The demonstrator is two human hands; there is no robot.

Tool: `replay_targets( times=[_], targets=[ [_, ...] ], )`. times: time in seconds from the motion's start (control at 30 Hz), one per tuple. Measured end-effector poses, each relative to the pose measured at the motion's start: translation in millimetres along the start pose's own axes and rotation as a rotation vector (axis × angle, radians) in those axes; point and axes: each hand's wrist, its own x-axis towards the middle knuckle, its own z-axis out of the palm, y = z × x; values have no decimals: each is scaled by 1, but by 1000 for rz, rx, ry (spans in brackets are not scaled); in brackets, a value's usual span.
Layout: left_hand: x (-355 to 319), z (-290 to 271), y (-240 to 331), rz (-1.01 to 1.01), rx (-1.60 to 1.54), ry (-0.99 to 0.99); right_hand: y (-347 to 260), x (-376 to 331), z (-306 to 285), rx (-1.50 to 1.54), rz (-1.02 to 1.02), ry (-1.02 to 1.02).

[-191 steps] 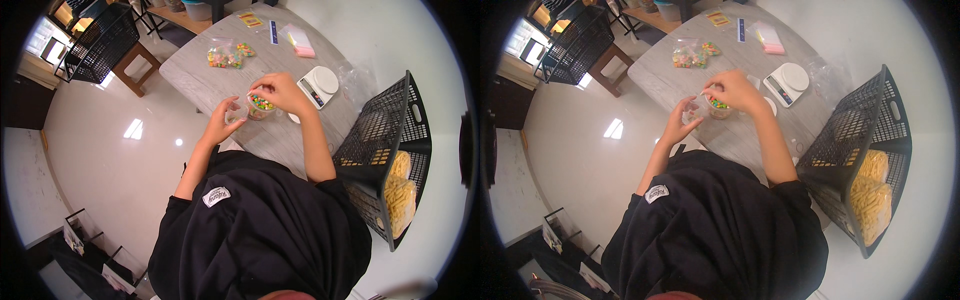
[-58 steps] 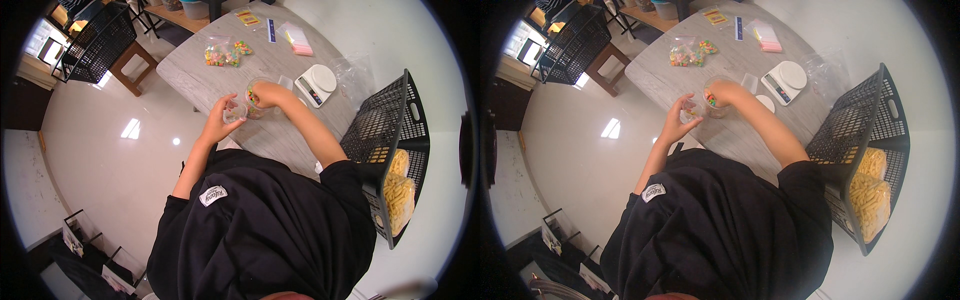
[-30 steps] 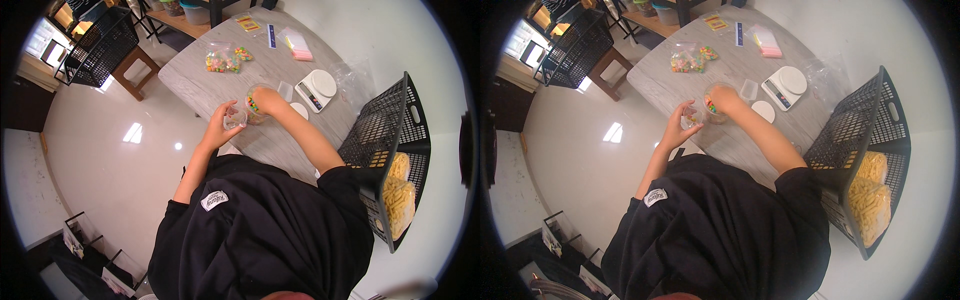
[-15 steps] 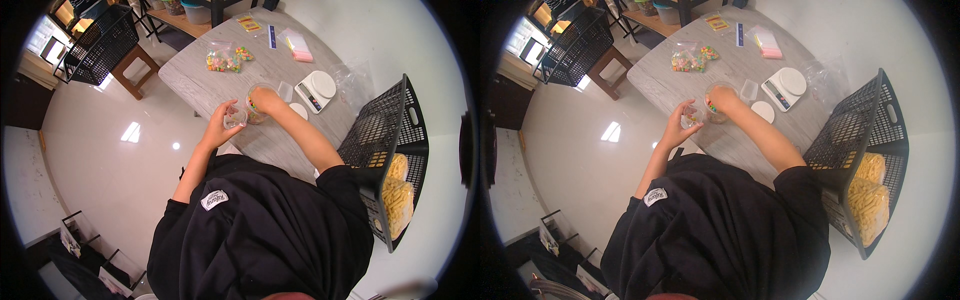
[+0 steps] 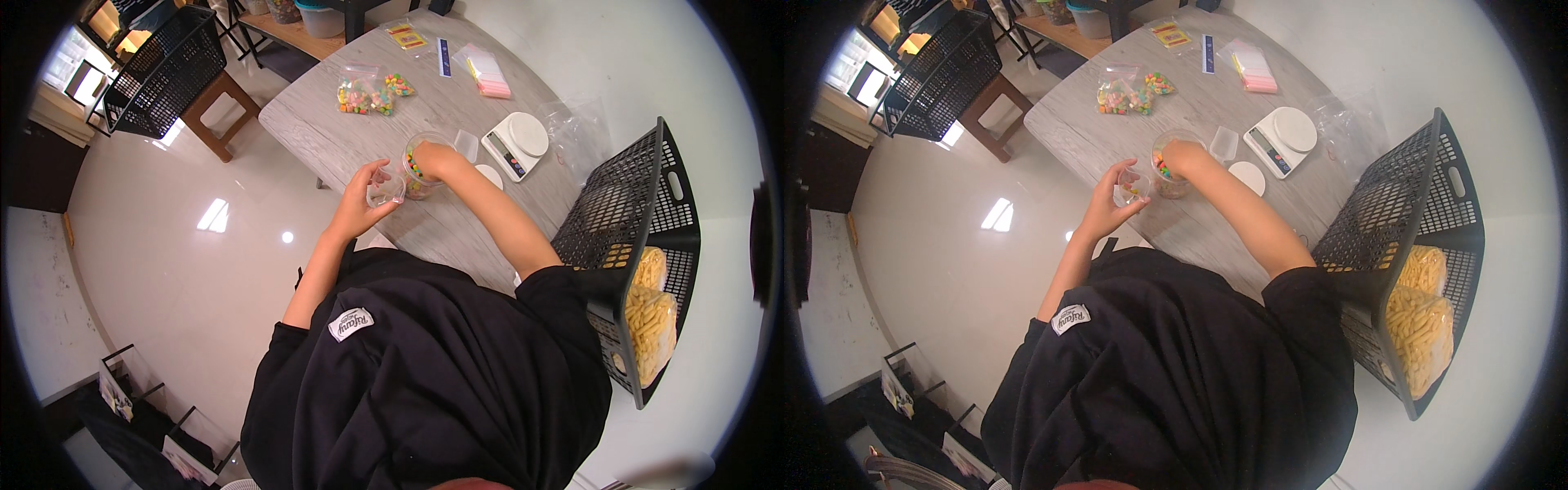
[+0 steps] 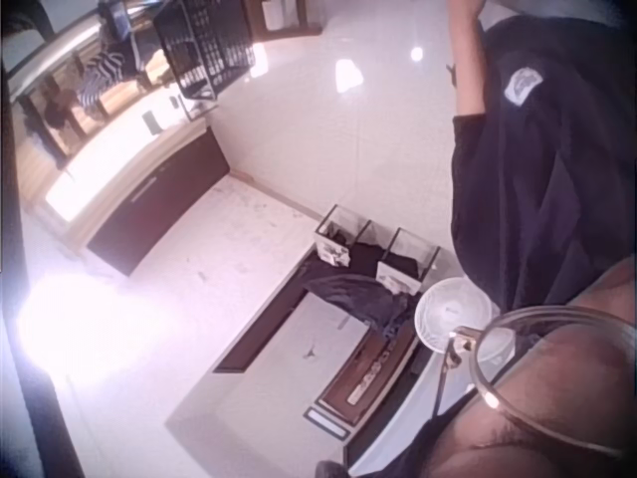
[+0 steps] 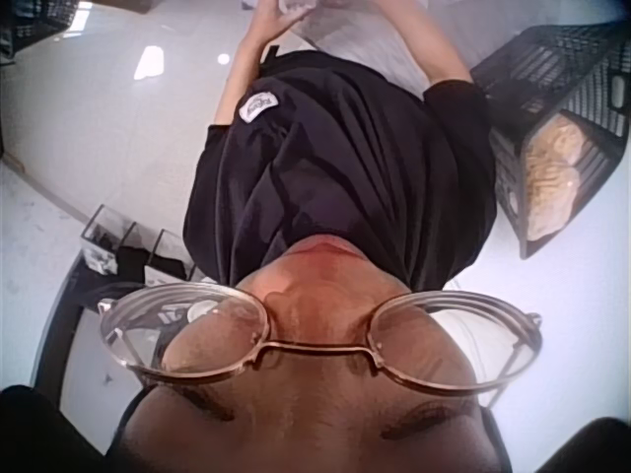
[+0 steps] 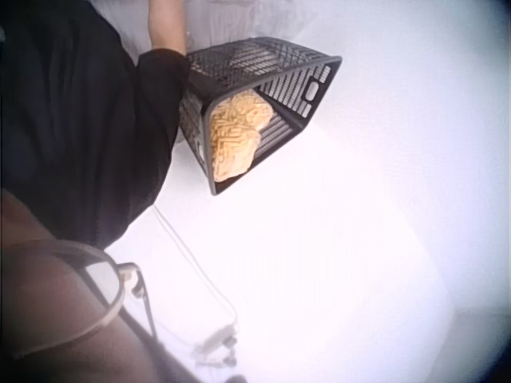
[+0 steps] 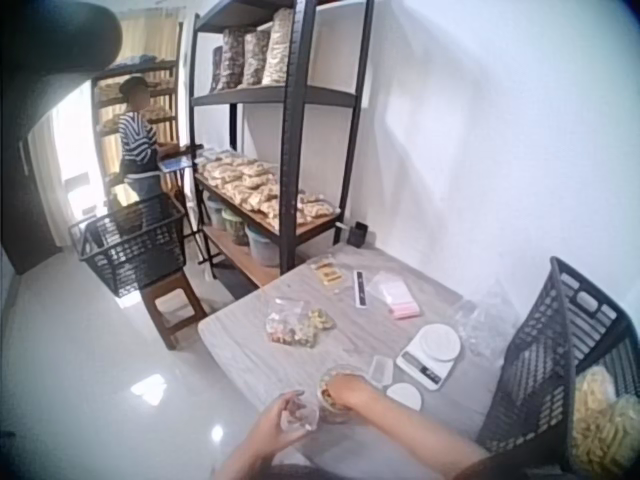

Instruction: The person transfers colorful candies from a clear plastic cup into small plastic bags using their hands. They place each filled bag onto a digital scale, then set the bag aside on the table. The process repeats with multiple bags.

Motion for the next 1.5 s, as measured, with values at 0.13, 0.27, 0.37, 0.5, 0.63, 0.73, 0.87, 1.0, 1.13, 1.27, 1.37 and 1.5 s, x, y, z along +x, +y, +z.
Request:
replay_targets(
  times=[0.13, 0.27, 0.37, 0.5, 0.63, 0.73, 0.87, 1.0, 1.13, 1.27, 1.37, 1.5],
  targets=[
    [0, -1, 1, -6, 16, 0, -2, -3, -6, 49, -5, -44],
    [0, 0, 1, 4, -10, 4, 2, -8, -7, 160, -92, -20],
    [2, 0, 0, 5, -21, -12, 8, -6, -1, 163, -54, 5],
    [0, 0, 2, -12, -24, -11, 11, -30, -23, 247, -161, 110],
    [0, 1, 3, -15, -17, -24, 27, -61, -43, 599, -291, 280],
    [0, 2, 7, -21, -39, -40, 16, -89, -60, 789, -349, 347],
    [2, 2, 21, -6, -20, -42, -6, -106, -69, 762, -495, 404],
    [2, 3, 25, -11, -58, -55, -13, -104, -65, 736, -522, 375],
    [0, 2, 24, 1, -53, -46, -8, -100, -62, 780, -475, 441],
    [-4, 1, 17, -9, -41, -16, 8, -88, -62, 712, -282, 431],
    [-3, 1, 10, -44, -45, -15, 13, -58, -36, 590, -301, 425],
    [-5, -1, 5, -35, -34, 28, 8, -27, -15, 279, -357, 387]
  ],
)
